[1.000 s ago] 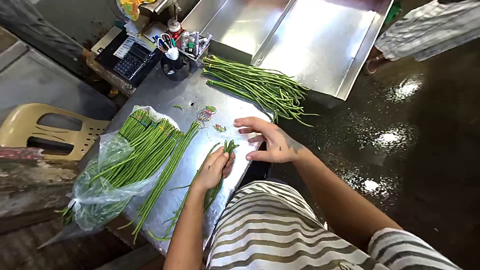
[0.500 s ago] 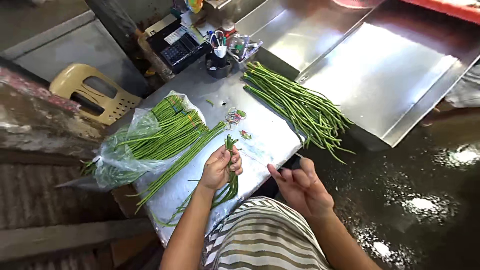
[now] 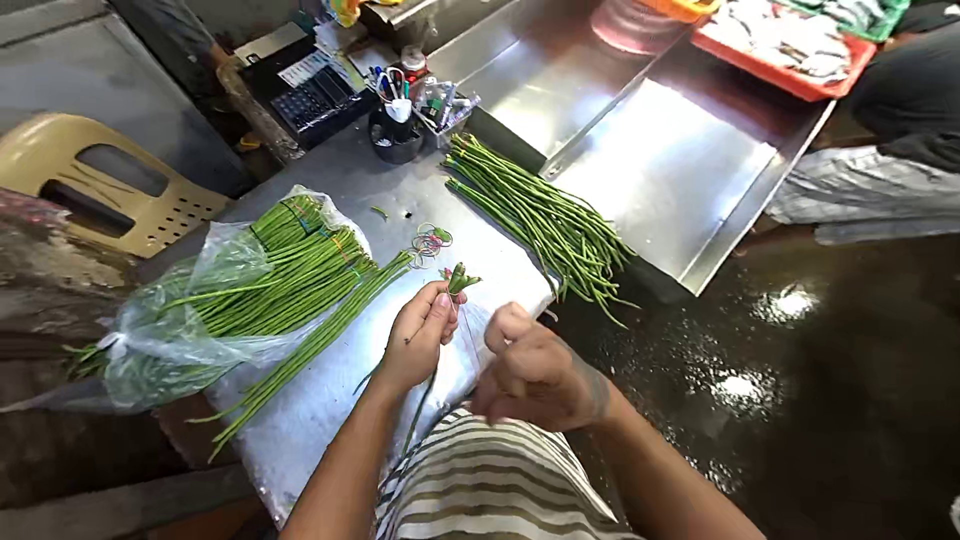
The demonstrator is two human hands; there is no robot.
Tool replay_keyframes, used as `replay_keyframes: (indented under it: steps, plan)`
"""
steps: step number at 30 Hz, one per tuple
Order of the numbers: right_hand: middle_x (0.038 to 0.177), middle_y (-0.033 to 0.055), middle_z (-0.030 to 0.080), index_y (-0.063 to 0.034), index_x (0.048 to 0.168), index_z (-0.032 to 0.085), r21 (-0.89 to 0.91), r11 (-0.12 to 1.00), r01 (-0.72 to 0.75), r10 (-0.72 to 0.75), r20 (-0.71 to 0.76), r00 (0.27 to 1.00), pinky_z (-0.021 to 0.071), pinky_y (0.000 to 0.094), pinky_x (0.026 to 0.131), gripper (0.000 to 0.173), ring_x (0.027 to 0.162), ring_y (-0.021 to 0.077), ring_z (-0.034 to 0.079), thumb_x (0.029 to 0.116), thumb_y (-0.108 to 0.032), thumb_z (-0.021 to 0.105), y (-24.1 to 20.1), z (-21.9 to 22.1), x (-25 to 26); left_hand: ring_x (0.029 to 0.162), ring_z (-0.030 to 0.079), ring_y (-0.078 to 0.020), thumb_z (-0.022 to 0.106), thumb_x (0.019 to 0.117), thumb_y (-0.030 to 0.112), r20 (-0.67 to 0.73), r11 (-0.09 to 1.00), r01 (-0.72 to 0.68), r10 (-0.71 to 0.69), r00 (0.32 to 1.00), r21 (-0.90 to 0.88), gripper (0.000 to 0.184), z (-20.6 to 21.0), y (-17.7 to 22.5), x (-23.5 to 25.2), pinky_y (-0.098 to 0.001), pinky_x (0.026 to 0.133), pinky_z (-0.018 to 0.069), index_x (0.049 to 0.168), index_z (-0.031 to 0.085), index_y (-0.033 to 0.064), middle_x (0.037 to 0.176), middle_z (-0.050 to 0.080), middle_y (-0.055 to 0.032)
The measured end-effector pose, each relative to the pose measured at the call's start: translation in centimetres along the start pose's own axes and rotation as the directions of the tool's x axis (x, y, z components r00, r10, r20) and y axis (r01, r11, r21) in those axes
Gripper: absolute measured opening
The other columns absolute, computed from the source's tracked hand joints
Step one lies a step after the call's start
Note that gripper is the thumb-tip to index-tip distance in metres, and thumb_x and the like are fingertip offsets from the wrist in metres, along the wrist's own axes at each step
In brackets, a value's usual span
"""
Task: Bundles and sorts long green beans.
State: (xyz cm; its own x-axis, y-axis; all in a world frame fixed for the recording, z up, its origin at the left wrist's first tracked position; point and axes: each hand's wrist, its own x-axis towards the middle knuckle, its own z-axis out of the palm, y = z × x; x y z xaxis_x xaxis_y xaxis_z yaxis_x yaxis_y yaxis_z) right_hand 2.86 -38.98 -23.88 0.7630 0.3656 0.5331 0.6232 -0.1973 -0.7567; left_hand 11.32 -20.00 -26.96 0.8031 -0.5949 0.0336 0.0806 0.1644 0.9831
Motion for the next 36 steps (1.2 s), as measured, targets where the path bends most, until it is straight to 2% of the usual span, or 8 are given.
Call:
replay_keyframes:
  steps: [6,12,17,21,24,27,32,36]
  plan:
    - [0.139,-0.0035,0.064,-0.0338,0.108,0.066,0.817,0.573,-0.065,0.416,-0.222,0.882,0.0504,0.0406,0.101,0.021,0.121,0.0165,0.063,0.0935,-0.049,0.066,5.5,0.4,0.8,0.071,0.055,-0.0074,0.036,0.1105,0.026,0.141,0.891,-0.021,0.095,0.985,-0.454,0.029,-1.3,-1.1,-0.2,-0.0257,0.065,0.0494,0.116,0.058,0.0082,0.086,0.056,0.0033]
    - [0.071,-0.0038,0.059,-0.0181,0.082,0.067,-0.429,0.899,0.092,-0.055,0.098,0.994,0.0389,0.0472,0.085,0.015,0.081,0.0170,0.056,0.0925,-0.029,0.063,-1.9,-1.8,7.7,0.073,0.058,0.0002,0.037,0.1081,0.018,0.085,0.953,-0.120,0.100,0.991,0.277,0.030,-1.7,2.3,1.0,-0.0193,0.069,0.0517,0.114,0.063,0.0048,0.084,0.061,0.0055]
    - [0.087,-0.0064,0.068,-0.0256,0.083,0.068,0.631,0.765,-0.130,0.170,-0.003,0.985,0.0503,0.0270,0.086,0.024,0.091,0.0070,0.063,0.0986,-0.044,0.064,4.9,-1.4,2.7,0.065,0.055,-0.0084,0.039,0.1097,0.032,0.182,0.842,0.049,0.059,0.982,-0.537,0.028,-3.5,2.2,1.0,-0.0255,0.059,0.0498,0.115,0.058,0.0119,0.081,0.055,0.0038]
    - [0.130,0.0037,0.070,-0.0272,0.103,0.067,0.869,0.469,-0.155,0.375,-0.037,0.926,0.0512,0.0359,0.095,0.027,0.114,0.0168,0.065,0.0991,-0.052,0.058,6.3,-1.6,6.0,0.068,0.052,-0.0048,0.038,0.1114,0.030,0.234,0.977,-0.145,0.179,0.956,-0.155,0.031,-3.0,1.9,1.5,-0.0234,0.062,0.0467,0.118,0.058,0.0076,0.084,0.055,0.0041]
    - [0.115,0.0097,0.075,-0.0123,0.104,0.059,0.245,0.967,-0.076,0.104,-0.104,0.989,0.0523,0.0367,0.099,0.034,0.112,0.0192,0.068,0.0977,-0.046,0.065,2.8,-2.7,9.0,0.070,0.055,-0.0051,0.036,0.1109,0.021,0.187,0.923,-0.246,0.197,0.962,0.294,0.034,-2.6,2.9,2.2,-0.0242,0.063,0.0504,0.117,0.062,0.0009,0.085,0.060,0.0008]
    - [0.071,-0.0039,0.061,-0.0186,0.083,0.063,-0.469,0.868,0.163,-0.176,0.016,0.984,0.0368,0.0453,0.089,0.031,0.080,0.0158,0.054,0.0959,-0.047,0.063,-0.4,-3.3,8.8,0.060,0.051,-0.0038,0.033,0.1107,0.019,0.119,0.984,-0.136,0.122,0.985,0.116,0.031,-2.6,4.5,2.1,-0.0208,0.054,0.0462,0.116,0.059,0.0041,0.075,0.054,0.0045]
    - [0.085,-0.0055,0.065,-0.0201,0.083,0.061,0.464,0.886,-0.006,0.002,0.010,1.000,0.0536,0.0214,0.078,0.024,0.082,0.0036,0.064,0.0934,-0.037,0.075,5.1,-2.5,4.1,0.061,0.054,-0.0073,0.046,0.1087,0.032,0.294,0.808,0.136,0.048,0.955,-0.574,0.025,-2.2,3.9,0.9,-0.0226,0.054,0.0486,0.115,0.060,0.0114,0.081,0.056,0.0028]
    - [0.086,-0.0046,0.072,-0.0195,0.091,0.062,0.663,0.748,0.035,-0.029,-0.020,0.999,0.0518,0.0255,0.086,0.017,0.085,0.0056,0.068,0.0937,-0.029,0.075,5.7,-2.9,3.7,0.059,0.048,-0.0031,0.036,0.1105,0.026,0.241,0.946,0.090,-0.014,0.971,-0.310,0.026,-0.8,2.8,0.7,-0.0192,0.052,0.0425,0.116,0.057,0.0119,0.079,0.052,0.0061]
